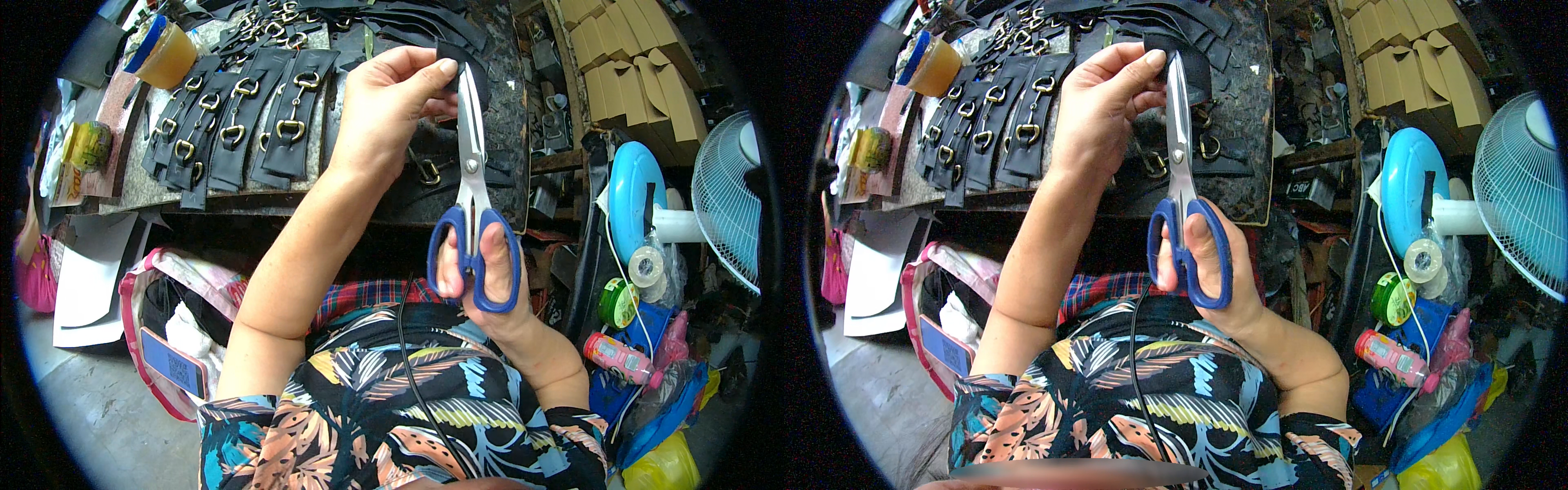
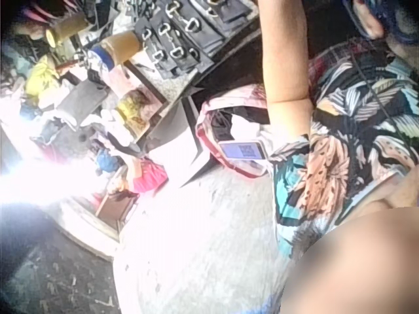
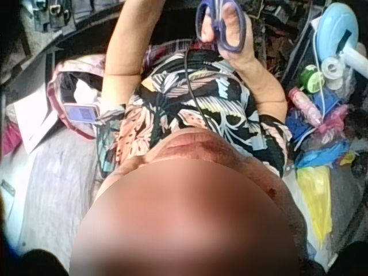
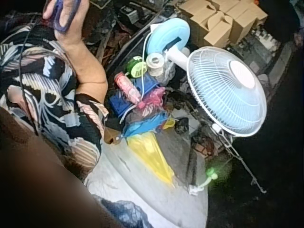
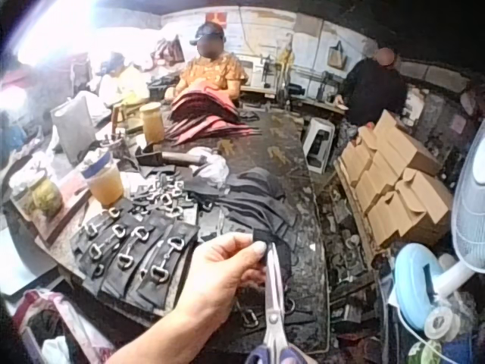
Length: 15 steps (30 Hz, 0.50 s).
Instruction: The person assembles small leather keychains by cutting short strips from a leather roll, threading brass D-rings and small chains through the leather, and arranging the finished pieces on a workbench. The person uses scissors to trim the leather and handles the metal hardware with both hands.
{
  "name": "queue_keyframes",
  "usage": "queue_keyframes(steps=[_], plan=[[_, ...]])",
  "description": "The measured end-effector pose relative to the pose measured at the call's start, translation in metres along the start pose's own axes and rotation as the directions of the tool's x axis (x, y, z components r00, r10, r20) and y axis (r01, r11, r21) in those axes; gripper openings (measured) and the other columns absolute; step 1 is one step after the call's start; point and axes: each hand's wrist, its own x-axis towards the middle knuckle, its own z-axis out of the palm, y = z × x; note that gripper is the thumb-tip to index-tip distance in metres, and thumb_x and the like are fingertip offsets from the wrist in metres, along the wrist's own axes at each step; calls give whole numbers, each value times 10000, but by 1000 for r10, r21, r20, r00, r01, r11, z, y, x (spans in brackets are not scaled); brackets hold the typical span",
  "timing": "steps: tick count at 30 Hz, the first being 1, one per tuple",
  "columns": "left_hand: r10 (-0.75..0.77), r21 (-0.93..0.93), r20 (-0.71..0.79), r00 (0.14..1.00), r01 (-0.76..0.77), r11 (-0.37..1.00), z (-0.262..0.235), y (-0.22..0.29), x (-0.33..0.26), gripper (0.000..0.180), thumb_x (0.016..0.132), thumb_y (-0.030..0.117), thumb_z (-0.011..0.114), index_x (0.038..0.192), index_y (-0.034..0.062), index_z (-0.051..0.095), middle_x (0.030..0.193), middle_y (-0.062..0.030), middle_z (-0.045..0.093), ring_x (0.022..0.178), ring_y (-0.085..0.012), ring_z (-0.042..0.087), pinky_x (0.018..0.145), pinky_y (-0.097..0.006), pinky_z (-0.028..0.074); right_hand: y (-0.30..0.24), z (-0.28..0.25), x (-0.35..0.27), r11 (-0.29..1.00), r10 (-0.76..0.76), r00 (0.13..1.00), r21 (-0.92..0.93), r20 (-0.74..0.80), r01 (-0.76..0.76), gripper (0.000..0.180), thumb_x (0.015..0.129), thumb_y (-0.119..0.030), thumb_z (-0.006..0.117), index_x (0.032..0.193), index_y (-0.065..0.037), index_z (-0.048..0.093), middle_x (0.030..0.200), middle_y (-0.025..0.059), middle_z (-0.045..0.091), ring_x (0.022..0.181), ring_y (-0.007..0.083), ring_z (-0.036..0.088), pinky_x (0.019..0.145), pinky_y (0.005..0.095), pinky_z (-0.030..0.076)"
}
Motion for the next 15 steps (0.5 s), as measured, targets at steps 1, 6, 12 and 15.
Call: queue_keyframes(steps=[1,6,12,15], plan=[[-10,12,6,1000,10,1000,0,0,0,149,964,137,744,1053,20,716,910,-56,732,792,-139,715,721,-259,589,-1,-2,0,1000,8,1000,8,-8,-8,614,1020,-618,545,1088,-9,573,676,73,604,608,145,593,607,261,470],[-7,-32,-17,1000,6,999,-6,0,3,107,977,108,705,1046,28,689,913,-51,711,775,-145,693,705,-274,586,-21,-22,-4,974,25,1000,-224,16,-20,563,1035,-576,562,1043,-14,585,660,50,598,552,117,572,552,235,446],[-12,-113,-100,995,0,994,-12,-3,9,90,991,96,667,1054,32,656,949,-71,695,749,-167,683,676,-316,584,-82,-67,29,648,-292,941,-759,-173,61,314,977,-335,726,965,-30,653,673,28,634,540,86,600,496,232,415],[9,-75,-93,996,-16,997,-12,-3,10,108,960,90,720,1027,35,656,920,-58,694,750,-162,688,683,-315,588,-103,-84,79,76,-488,861,-990,-142,-120,288,897,-333,799,935,-72,684,679,44,664,576,135,649,537,313,471]])
